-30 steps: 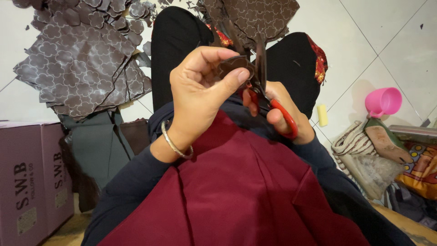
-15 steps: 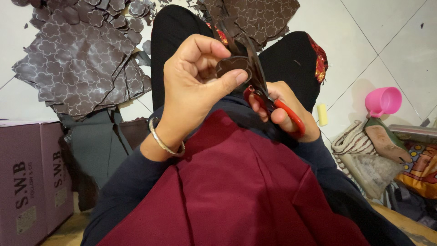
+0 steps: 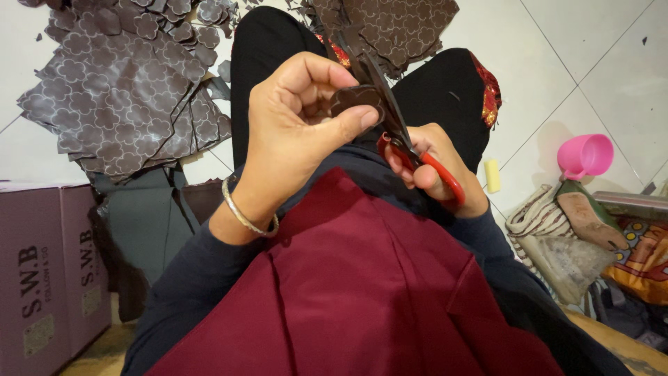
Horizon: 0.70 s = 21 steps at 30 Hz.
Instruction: The person sits on the floor and uses red-handled scissors to cut flower-shaped pieces from a brown patterned fabric. They repeatedly trim the edges of each piece and place the finished cutouts into a growing pile on the floor.
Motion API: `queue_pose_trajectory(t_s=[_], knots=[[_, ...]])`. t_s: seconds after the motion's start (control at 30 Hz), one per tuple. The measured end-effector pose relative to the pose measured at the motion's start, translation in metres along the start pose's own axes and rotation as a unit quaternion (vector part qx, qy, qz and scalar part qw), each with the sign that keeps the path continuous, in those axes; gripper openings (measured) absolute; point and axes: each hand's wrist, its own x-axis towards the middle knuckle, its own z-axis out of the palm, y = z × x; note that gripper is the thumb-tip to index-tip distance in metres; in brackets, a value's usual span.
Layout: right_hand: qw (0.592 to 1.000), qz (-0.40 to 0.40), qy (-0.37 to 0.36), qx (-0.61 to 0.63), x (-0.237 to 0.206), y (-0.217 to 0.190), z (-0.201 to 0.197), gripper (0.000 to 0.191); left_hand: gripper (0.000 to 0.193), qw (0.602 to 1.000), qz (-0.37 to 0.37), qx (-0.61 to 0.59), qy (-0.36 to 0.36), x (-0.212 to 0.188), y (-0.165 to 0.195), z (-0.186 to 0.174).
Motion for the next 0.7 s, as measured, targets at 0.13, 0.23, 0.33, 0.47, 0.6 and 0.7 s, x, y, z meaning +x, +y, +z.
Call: queue_pose_trajectory(t_s=[0.13, 0.23, 0.33, 0.47, 0.6, 0.7], knots=[[1.0, 0.004, 0.007, 0.006, 0.0, 0.008, -0.001, 0.097, 0.026, 1.0, 0.001, -0.003, -0.004, 0.001, -0.001, -0.001], [1.0, 0.007, 0.021, -0.013, -0.003, 0.007, -0.001, 0.097, 0.024, 1.0, 0.0, -0.003, -0.002, 0.001, -0.002, -0.002], [0.999, -0.012, 0.039, -0.025, -0.004, -0.002, -0.001, 0.1, 0.019, 1.0, 0.001, -0.03, -0.009, 0.001, -0.004, -0.002], [0.995, -0.057, 0.041, -0.072, 0.001, -0.015, -0.005, 0.111, 0.012, 1.0, 0.013, -0.012, -0.011, 0.0, -0.003, -0.004], [0.993, -0.058, 0.022, -0.099, 0.004, -0.021, -0.006, 0.116, 0.014, 1.0, -0.026, 0.015, 0.0, -0.001, 0.002, -0.003], [0.993, -0.052, 0.025, -0.106, 0.002, -0.021, -0.006, 0.114, 0.019, 1.0, -0.018, 0.019, 0.009, -0.002, 0.005, 0.0]])
